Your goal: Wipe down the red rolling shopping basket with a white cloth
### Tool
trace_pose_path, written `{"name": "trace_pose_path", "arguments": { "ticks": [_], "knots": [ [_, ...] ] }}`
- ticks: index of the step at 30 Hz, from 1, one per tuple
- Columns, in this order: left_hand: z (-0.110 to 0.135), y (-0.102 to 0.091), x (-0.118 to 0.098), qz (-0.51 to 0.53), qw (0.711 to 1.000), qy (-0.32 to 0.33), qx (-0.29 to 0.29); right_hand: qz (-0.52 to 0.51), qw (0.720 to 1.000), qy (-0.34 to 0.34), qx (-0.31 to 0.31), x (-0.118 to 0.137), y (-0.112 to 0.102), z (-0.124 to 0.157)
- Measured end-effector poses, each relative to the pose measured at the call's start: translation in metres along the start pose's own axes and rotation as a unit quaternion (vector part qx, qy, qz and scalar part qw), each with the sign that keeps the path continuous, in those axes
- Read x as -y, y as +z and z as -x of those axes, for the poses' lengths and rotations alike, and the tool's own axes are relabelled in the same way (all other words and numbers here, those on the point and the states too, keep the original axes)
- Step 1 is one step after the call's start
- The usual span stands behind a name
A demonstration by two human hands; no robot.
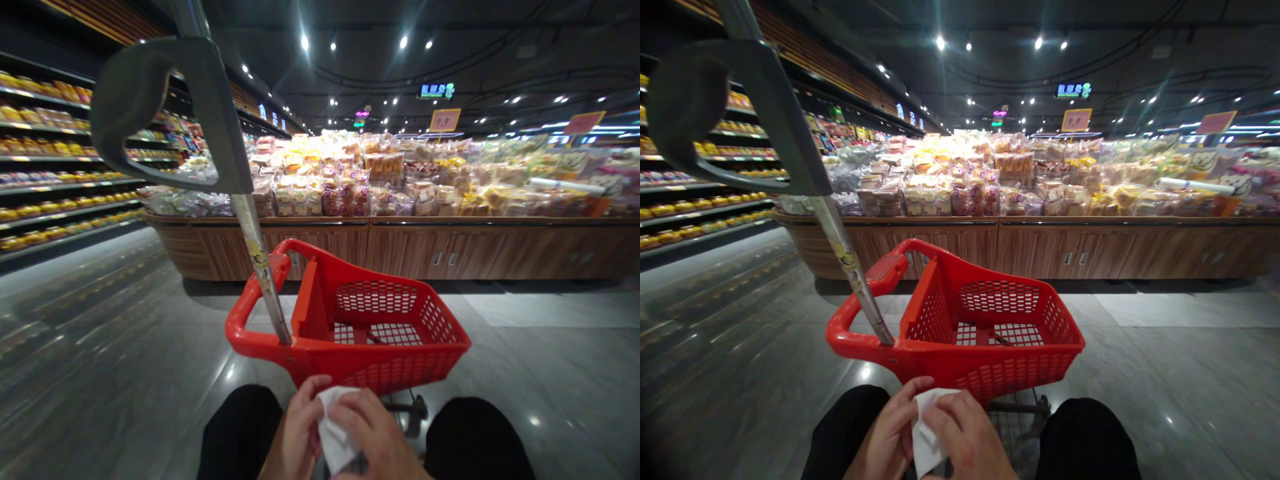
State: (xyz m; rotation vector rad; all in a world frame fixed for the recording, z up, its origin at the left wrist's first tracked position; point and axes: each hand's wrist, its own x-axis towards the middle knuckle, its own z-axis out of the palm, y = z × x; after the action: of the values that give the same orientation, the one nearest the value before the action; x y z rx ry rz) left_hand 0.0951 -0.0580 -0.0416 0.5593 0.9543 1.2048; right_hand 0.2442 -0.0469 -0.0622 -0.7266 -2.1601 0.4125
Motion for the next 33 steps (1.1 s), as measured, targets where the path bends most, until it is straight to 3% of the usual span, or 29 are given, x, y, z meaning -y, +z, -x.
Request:
{"name": "trace_pose_path", "arguments": {
  "ticks": [3, 6, 9, 12, 14, 17, 18, 21, 23, 25, 31, 33],
  "knots": [
    [0.0, -0.003, -0.001, -0.026, 0.999, -0.011, 0.029, -0.093, 0.99, 0.105, 0.033, -0.003, -0.003, 0.0],
    [0.001, -0.003, -0.002, -0.13, 0.989, 0.039, 0.065, -0.158, 0.977, 0.14, 0.034, -0.003, -0.009, 0.0],
    [0.006, -0.002, -0.005, -0.272, 0.952, 0.121, 0.075, -0.195, 0.969, 0.138, 0.058, -0.002, -0.016, -0.004],
    [0.01, -0.01, -0.012, -0.388, 0.895, 0.218, 0.046, -0.181, 0.97, 0.148, 0.059, -0.005, -0.03, -0.013],
    [0.009, -0.021, -0.023, -0.443, 0.827, 0.345, -0.007, -0.14, 0.976, 0.164, -0.011, -0.01, -0.041, -0.021],
    [0.0, -0.038, -0.048, -0.501, 0.65, 0.556, -0.129, -0.065, 0.978, 0.152, -0.129, -0.016, -0.048, -0.039],
    [-0.005, -0.041, -0.057, -0.515, 0.6, 0.59, -0.162, -0.043, 0.978, 0.142, -0.148, -0.016, -0.045, -0.046],
    [-0.022, -0.041, -0.077, -0.595, 0.473, 0.612, -0.216, 0.009, 0.985, 0.122, -0.125, -0.009, -0.023, -0.068],
    [-0.031, -0.038, -0.083, -0.658, 0.415, 0.588, -0.22, 0.041, 0.989, 0.125, -0.069, -0.002, -0.005, -0.079],
    [-0.035, -0.036, -0.084, -0.692, 0.393, 0.563, -0.223, 0.066, 0.989, 0.131, -0.025, 0.001, 0.007, -0.083],
    [-0.031, -0.031, -0.082, -0.713, 0.407, 0.522, -0.233, 0.12, 0.965, 0.234, -0.023, -0.01, -0.001, -0.073],
    [-0.03, -0.03, -0.083, -0.718, 0.407, 0.513, -0.234, 0.11, 0.967, 0.23, -0.023, -0.008, -0.002, -0.077]
  ]
}}
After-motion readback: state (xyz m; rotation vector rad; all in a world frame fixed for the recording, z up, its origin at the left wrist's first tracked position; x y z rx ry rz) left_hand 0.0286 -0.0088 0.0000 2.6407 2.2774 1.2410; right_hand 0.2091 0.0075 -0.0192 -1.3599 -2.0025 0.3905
